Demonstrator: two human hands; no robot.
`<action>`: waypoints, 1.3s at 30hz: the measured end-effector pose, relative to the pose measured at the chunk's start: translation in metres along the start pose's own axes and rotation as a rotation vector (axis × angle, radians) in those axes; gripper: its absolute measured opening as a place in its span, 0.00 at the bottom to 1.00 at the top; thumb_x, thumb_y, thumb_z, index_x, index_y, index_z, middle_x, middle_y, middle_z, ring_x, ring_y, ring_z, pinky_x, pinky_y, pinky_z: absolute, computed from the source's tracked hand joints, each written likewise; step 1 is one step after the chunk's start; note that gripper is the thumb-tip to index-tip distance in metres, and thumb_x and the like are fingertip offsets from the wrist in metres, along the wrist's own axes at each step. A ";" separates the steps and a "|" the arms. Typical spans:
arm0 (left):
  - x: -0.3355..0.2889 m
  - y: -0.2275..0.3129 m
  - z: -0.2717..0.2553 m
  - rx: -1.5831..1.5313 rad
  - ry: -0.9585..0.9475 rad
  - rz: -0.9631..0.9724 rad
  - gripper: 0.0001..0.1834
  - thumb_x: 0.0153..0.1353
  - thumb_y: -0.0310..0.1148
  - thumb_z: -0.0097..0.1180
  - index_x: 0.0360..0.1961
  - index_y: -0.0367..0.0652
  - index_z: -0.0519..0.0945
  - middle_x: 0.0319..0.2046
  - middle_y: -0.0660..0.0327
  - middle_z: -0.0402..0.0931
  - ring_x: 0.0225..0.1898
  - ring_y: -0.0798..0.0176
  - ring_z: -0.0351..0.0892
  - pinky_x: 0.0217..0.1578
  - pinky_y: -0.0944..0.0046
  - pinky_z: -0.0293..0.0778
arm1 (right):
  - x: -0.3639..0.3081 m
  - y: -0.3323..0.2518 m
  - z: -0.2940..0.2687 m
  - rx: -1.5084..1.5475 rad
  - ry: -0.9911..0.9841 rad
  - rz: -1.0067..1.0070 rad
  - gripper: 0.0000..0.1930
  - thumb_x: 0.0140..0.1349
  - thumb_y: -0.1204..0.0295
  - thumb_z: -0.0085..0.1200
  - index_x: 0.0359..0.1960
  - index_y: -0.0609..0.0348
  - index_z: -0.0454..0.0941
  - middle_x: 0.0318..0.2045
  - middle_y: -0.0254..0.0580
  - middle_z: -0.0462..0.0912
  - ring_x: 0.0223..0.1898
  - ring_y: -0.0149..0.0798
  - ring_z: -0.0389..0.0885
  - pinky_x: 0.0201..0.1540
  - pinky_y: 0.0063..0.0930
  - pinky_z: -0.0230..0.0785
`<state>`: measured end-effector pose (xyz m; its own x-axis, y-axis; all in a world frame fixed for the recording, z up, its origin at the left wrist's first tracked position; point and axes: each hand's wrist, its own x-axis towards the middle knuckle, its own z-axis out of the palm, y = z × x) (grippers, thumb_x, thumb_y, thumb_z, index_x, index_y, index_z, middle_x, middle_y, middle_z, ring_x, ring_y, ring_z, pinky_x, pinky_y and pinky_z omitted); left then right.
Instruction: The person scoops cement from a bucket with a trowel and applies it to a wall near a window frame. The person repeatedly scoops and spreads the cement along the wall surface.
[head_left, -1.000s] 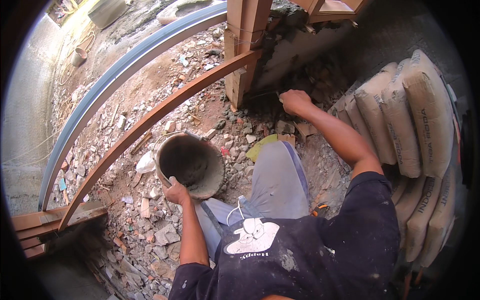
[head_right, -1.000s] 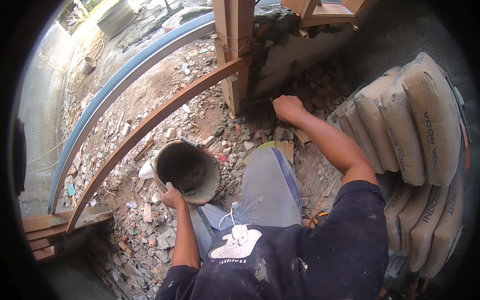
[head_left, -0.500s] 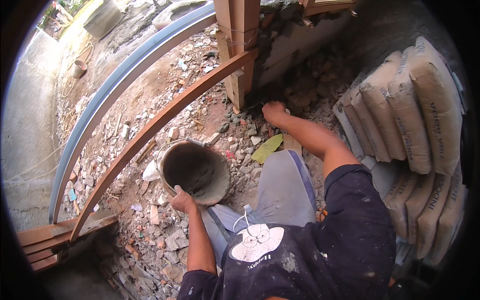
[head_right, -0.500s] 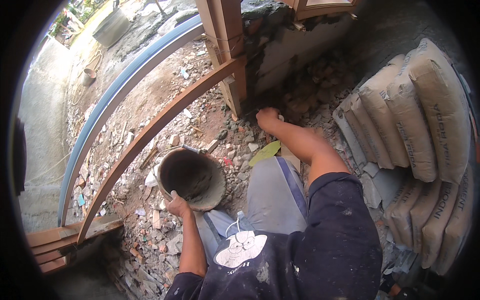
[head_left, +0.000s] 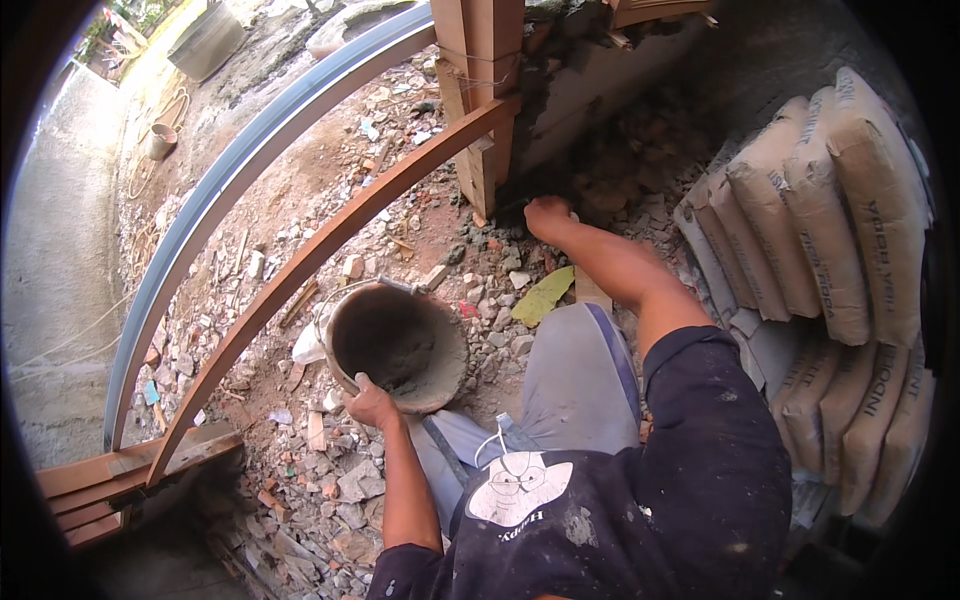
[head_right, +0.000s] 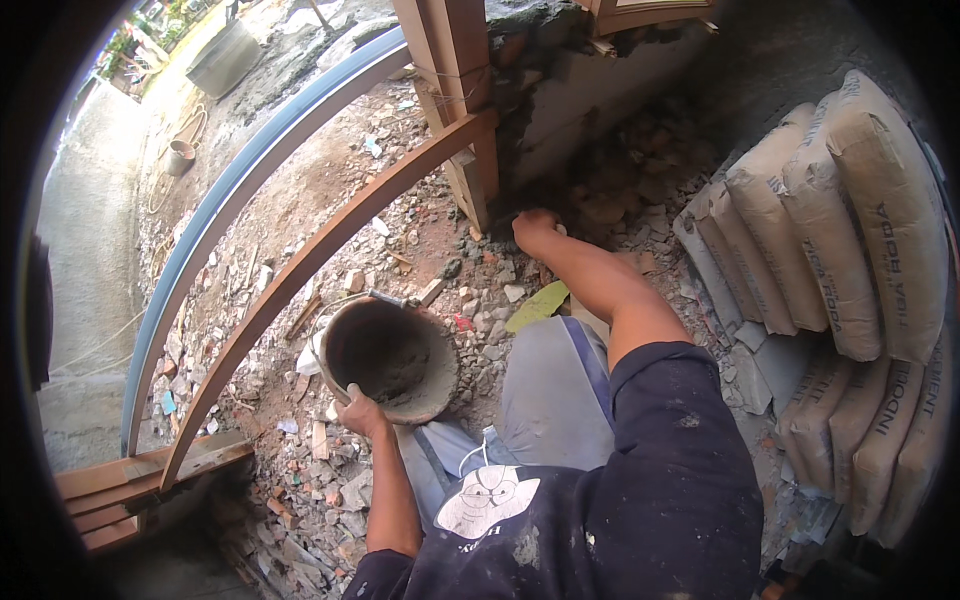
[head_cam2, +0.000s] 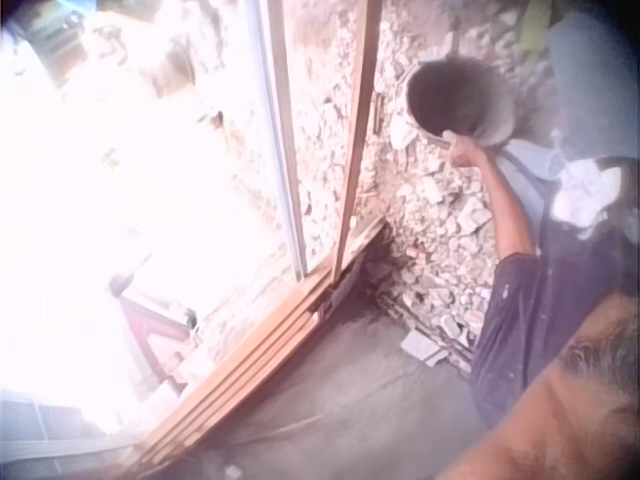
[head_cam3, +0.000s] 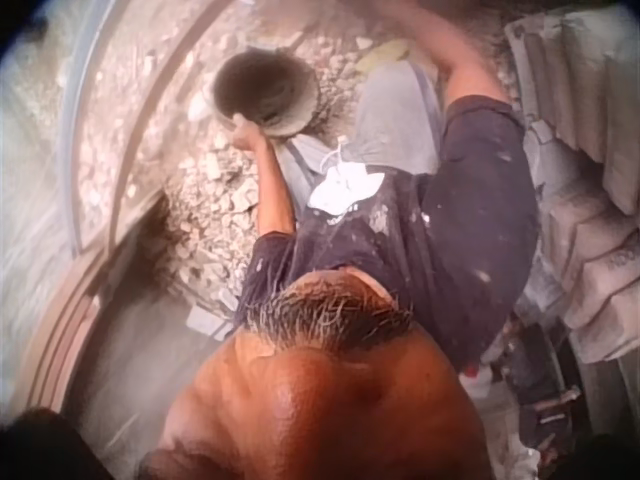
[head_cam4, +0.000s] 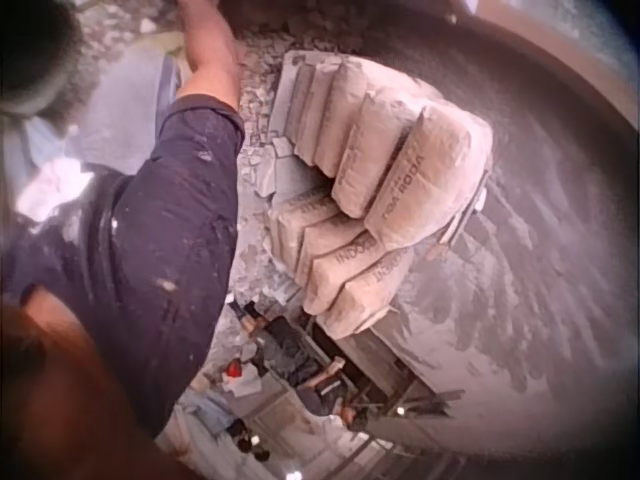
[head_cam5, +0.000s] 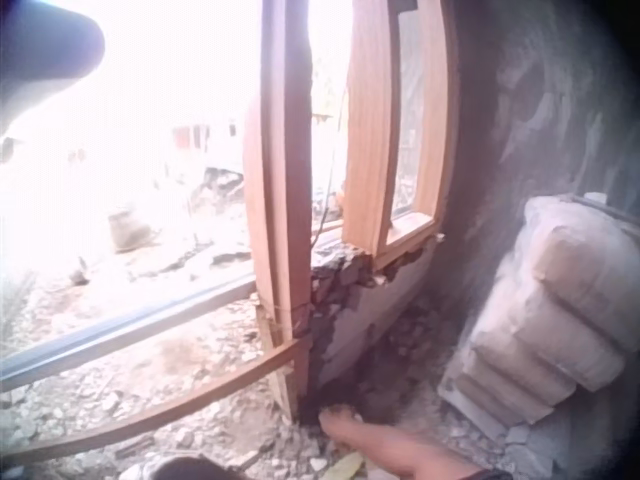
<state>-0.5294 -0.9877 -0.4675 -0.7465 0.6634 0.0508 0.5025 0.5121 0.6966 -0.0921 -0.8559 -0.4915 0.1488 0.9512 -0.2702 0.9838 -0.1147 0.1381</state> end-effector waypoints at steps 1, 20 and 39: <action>0.002 0.000 0.000 0.012 -0.018 -0.009 0.26 0.55 0.40 0.60 0.44 0.23 0.78 0.35 0.38 0.81 0.36 0.39 0.80 0.42 0.48 0.73 | 0.009 0.000 0.003 0.033 0.006 0.021 0.12 0.57 0.72 0.51 0.35 0.58 0.87 0.38 0.48 0.87 0.41 0.51 0.87 0.41 0.43 0.80; -0.002 0.002 0.000 -0.029 0.038 0.020 0.25 0.56 0.41 0.60 0.38 0.22 0.78 0.33 0.37 0.80 0.34 0.38 0.79 0.41 0.47 0.72 | -0.045 0.047 -0.142 -0.062 -0.100 -0.111 0.12 0.57 0.72 0.53 0.40 0.58 0.87 0.42 0.49 0.87 0.45 0.49 0.86 0.44 0.41 0.79; -0.006 -0.005 0.005 -0.047 0.004 0.042 0.25 0.57 0.40 0.59 0.42 0.22 0.79 0.37 0.36 0.80 0.38 0.38 0.79 0.44 0.49 0.71 | -0.041 0.061 -0.123 -0.080 -0.108 -0.085 0.12 0.55 0.73 0.57 0.40 0.56 0.87 0.42 0.49 0.86 0.45 0.48 0.87 0.43 0.41 0.79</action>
<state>-0.5253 -0.9917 -0.4748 -0.7267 0.6819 0.0837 0.5126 0.4571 0.7268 -0.0505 -0.8665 -0.3544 0.0794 0.9199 -0.3840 0.9827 -0.0076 0.1848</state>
